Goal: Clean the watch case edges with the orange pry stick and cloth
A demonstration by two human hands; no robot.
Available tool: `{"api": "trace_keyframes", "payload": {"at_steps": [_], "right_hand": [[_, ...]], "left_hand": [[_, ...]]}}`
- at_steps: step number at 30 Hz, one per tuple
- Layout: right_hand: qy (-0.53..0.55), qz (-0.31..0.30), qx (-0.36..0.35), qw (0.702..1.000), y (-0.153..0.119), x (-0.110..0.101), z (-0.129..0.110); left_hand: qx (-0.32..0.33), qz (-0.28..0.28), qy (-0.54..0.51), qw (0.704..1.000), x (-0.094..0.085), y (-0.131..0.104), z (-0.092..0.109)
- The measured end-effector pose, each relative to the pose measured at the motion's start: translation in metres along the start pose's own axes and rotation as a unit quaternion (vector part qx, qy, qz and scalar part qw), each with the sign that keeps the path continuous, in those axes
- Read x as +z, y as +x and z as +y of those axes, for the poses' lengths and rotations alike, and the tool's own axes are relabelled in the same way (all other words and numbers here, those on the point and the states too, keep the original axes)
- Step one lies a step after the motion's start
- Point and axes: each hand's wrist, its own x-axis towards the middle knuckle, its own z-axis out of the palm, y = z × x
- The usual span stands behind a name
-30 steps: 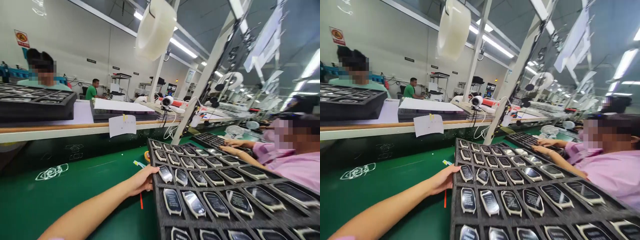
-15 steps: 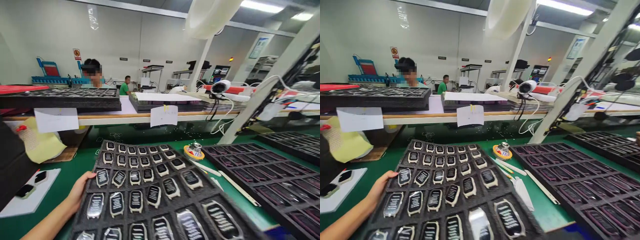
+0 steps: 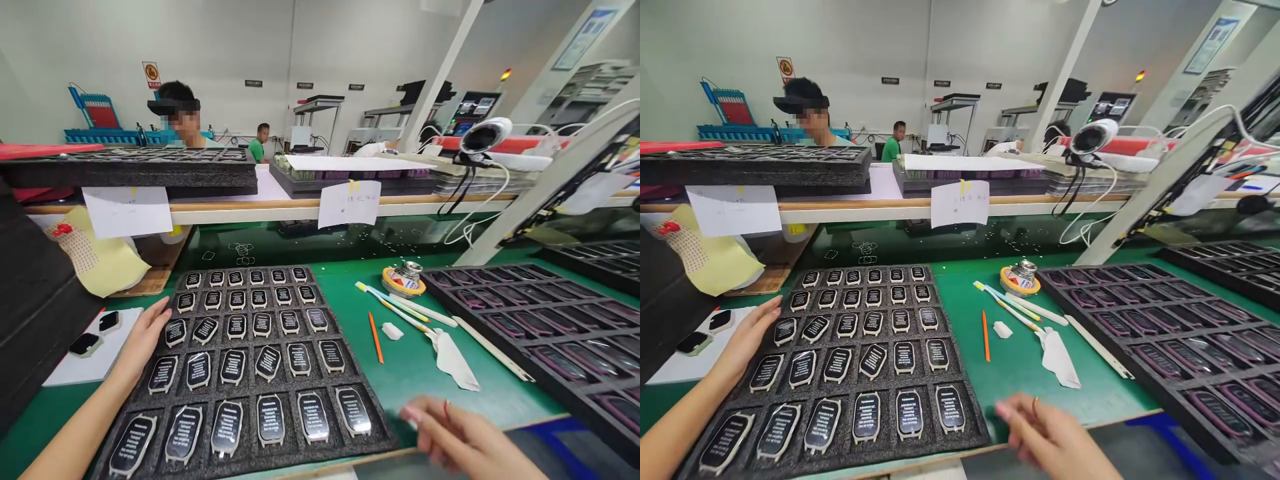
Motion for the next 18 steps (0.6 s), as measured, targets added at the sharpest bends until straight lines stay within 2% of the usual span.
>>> {"api": "trace_keyframes", "payload": {"at_steps": [2, 4, 7, 10, 12, 15, 18], "right_hand": [[-0.124, 0.094, -0.013, 0.988, 0.017, -0.011, -0.010], [-0.280, 0.166, -0.013, 0.945, 0.039, -0.013, -0.024], [-0.373, 0.196, -0.006, 0.907, 0.075, -0.002, -0.042], [-0.395, 0.181, -0.017, 0.900, 0.105, 0.005, -0.053], [-0.391, 0.157, -0.032, 0.906, 0.117, 0.001, -0.057], [-0.345, 0.100, -0.048, 0.932, 0.126, -0.016, -0.065], [-0.280, 0.056, -0.061, 0.956, 0.129, -0.035, -0.078]], "left_hand": [[0.019, -0.006, 0.030, 0.999, 0.002, -0.002, 0.000], [0.032, -0.012, 0.054, 0.998, 0.004, -0.003, -0.001], [0.055, -0.026, 0.089, 0.994, 0.006, -0.008, -0.004], [0.074, -0.049, 0.130, 0.988, 0.005, -0.015, -0.008], [0.085, -0.067, 0.166, 0.980, 0.002, -0.018, -0.010], [0.101, -0.099, 0.223, 0.965, -0.006, -0.012, -0.004], [0.141, -0.112, 0.271, 0.946, -0.004, 0.005, 0.017]]}}
